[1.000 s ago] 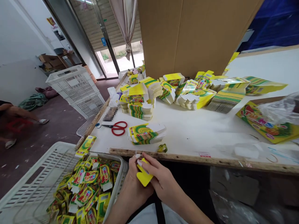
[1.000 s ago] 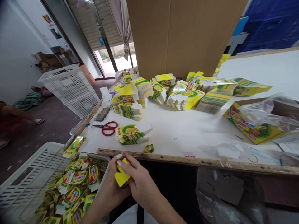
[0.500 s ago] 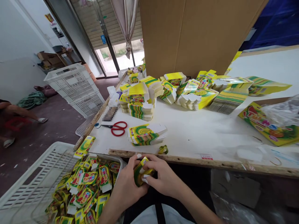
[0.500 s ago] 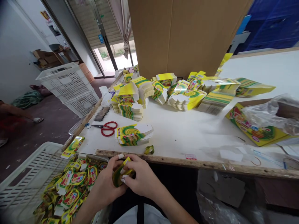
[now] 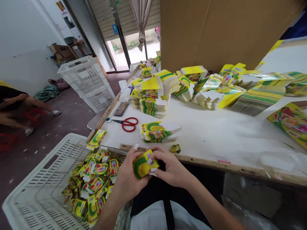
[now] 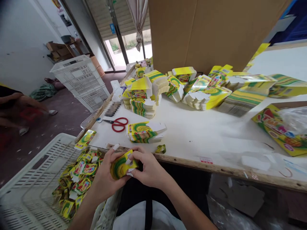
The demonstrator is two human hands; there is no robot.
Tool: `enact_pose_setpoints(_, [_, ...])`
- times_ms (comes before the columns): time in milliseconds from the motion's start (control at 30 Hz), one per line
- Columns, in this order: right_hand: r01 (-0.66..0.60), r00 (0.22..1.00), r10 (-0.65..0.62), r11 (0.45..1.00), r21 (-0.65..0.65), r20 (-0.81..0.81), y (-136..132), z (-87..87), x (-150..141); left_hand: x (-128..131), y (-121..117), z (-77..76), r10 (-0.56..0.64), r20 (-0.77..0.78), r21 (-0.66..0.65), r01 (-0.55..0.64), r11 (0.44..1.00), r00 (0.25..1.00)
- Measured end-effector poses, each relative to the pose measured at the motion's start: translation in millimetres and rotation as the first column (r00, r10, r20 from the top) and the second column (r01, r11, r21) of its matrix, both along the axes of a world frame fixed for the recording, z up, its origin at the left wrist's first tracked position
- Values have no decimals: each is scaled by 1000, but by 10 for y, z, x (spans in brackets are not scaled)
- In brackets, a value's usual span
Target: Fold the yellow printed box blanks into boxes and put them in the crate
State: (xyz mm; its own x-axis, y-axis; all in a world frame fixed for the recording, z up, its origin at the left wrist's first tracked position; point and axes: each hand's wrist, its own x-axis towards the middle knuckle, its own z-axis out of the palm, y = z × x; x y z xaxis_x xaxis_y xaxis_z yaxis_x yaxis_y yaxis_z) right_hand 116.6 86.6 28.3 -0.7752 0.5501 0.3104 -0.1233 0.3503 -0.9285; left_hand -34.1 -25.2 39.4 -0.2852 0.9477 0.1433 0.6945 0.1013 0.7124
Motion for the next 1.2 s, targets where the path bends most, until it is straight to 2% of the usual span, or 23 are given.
enact_pose_setpoints(67, [111,993,-112,994,-13,-34,-59,-73,7,40,26,-25,-2,13,67,1,998,1000])
enact_pose_setpoints(133, [124,991,-125,992,-25,-44,-107,-117,1,55,41,-31,-23,58,107,17,994,998])
enact_pose_setpoints(233, [52,998,-53,998,-21,-19,-154,-114,-45,33,37,16,-86,132,65,78,995,988])
enact_pose_setpoints(300, [51,999,-51,998,-26,-4,-164,-90,-103,-24,14,64,-97,150,19,95,995,984])
enact_pose_setpoints(367, [74,997,-74,997,-19,1,-126,-66,-164,-148,-33,99,-61,131,-16,63,998,990])
enact_pose_setpoints(400, [113,993,-114,993,25,23,-77,-55,-188,-243,-69,109,-26,100,-41,30,999,995])
enact_pose_setpoints(467, [244,960,-265,952,186,95,96,-38,-215,-496,-168,111,79,6,-98,-78,992,997])
enact_pose_setpoints(533, [389,868,-466,852,350,171,347,-38,-220,-781,-285,89,203,-148,-142,-224,964,968])
enact_pose_setpoints(600, [453,799,-560,800,393,220,608,-65,-219,-1008,-382,42,252,-331,-162,-318,934,909])
enact_pose_setpoints(667, [451,763,-583,789,418,279,807,-113,-228,-1100,-421,-27,256,-370,-183,-340,923,893])
enact_pose_setpoints(733, [422,743,-582,790,445,330,916,-159,-252,-1039,-393,-97,229,-266,-229,-292,929,936])
enact_pose_setpoints(833, [397,725,-583,789,468,367,951,-182,-294,-760,-264,-150,144,-69,-273,-157,949,987])
enact_pose_setpoints(967, [413,722,-591,785,461,360,935,-132,-309,-356,-66,-135,43,175,-238,0,971,984])
enact_pose_setpoints(1033, [441,734,-596,783,438,327,916,-102,-293,-203,11,-155,-11,326,-214,85,973,945])
enact_pose_setpoints(1100, [477,751,-598,784,397,279,864,-77,-264,-84,81,-215,-53,485,-144,139,980,873])
enact_pose_setpoints(1133, [493,763,-596,787,371,251,817,-64,-247,-32,117,-253,-65,566,-82,134,988,822])
enact_pose_setpoints(1200, [511,793,-578,803,307,193,677,-37,-211,59,194,-313,-74,712,67,38,997,698])
